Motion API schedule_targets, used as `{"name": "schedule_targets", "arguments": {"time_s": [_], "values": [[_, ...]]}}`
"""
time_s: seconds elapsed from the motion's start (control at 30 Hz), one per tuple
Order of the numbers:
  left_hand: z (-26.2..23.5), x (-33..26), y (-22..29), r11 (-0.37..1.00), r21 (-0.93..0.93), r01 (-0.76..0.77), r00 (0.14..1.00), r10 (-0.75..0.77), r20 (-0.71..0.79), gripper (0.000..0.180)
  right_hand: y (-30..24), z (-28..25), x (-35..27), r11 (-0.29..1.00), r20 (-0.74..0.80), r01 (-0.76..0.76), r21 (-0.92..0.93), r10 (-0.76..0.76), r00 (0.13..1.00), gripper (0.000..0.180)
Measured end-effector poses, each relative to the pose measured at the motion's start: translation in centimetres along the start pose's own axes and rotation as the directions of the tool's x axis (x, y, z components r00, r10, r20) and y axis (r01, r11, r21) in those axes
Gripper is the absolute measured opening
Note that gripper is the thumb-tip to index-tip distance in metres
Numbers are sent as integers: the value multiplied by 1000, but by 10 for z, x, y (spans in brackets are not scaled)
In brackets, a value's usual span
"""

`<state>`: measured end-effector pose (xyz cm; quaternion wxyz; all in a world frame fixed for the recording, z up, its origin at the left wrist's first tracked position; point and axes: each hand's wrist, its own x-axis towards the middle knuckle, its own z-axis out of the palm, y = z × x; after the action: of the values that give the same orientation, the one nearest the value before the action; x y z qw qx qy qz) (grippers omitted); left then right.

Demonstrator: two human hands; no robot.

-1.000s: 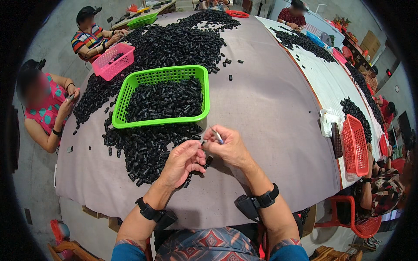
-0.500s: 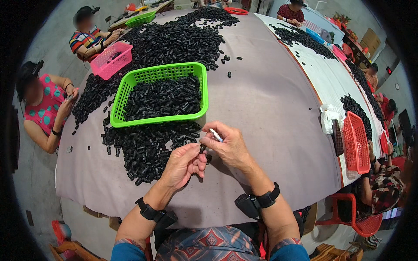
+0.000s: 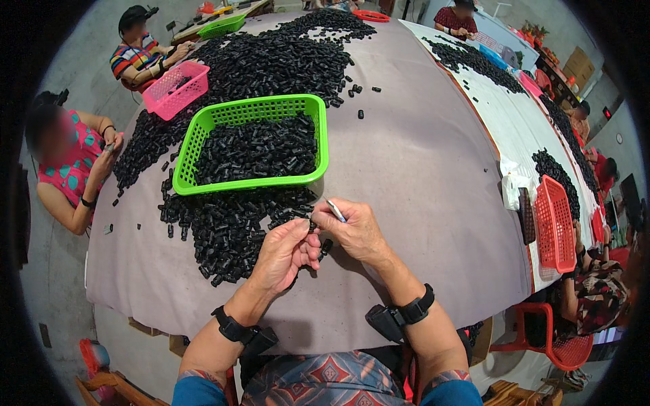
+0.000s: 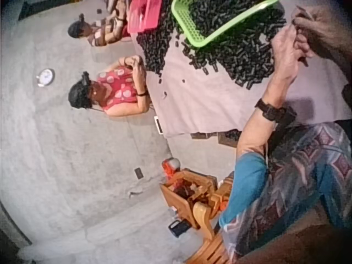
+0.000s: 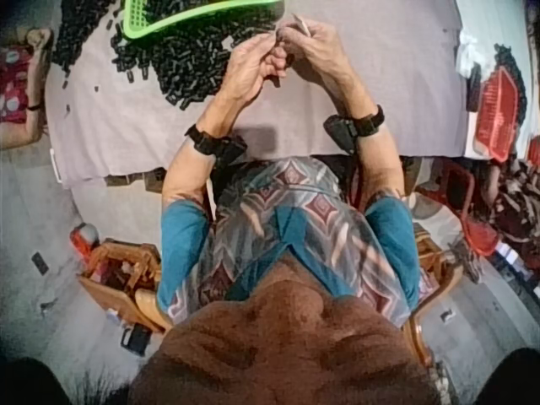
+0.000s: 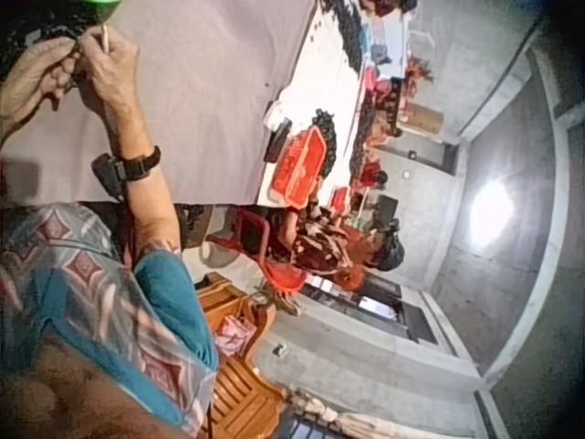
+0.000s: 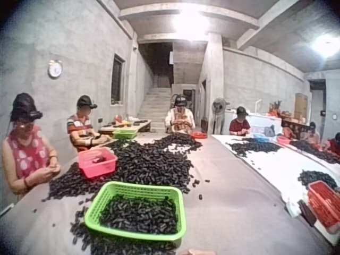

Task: Sorting and inspecting small black manufacturing components at a shared workspace table.

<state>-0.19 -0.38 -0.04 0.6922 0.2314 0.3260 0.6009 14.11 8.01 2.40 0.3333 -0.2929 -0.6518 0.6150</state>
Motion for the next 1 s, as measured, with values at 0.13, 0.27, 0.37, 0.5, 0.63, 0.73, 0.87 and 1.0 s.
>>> {"name": "schedule_targets", "arguments": {"time_s": [0.13,0.27,0.37,0.5,0.63,0.73,0.87,1.0], "values": [[5,0,1,998,-60,36,999,-36,6,21,4,0,1,993,-10,-81,80,82,997,15],[2,1,1,991,-104,86,995,-81,49,20,1,-2,0,993,0,-104,58,104,995,15],[4,-1,1,980,-174,91,995,-85,42,18,5,-2,-1,990,40,-89,112,85,996,14],[4,0,3,977,-194,91,995,-82,53,17,-8,1,-3,972,88,-138,192,122,989,13],[4,1,3,976,-184,117,991,-103,88,19,-4,-2,-3,967,98,-144,212,125,987,12],[2,2,4,972,-187,141,986,-120,116,19,-7,0,-3,976,43,-146,162,141,989,14],[1,1,-1,990,-117,76,996,-69,62,20,-3,-1,-3,980,3,-110,163,111,994,15],[11,-1,0,997,67,-33,990,42,-137,19,6,-3,-1,998,-49,-56,20,57,997,14]]}}
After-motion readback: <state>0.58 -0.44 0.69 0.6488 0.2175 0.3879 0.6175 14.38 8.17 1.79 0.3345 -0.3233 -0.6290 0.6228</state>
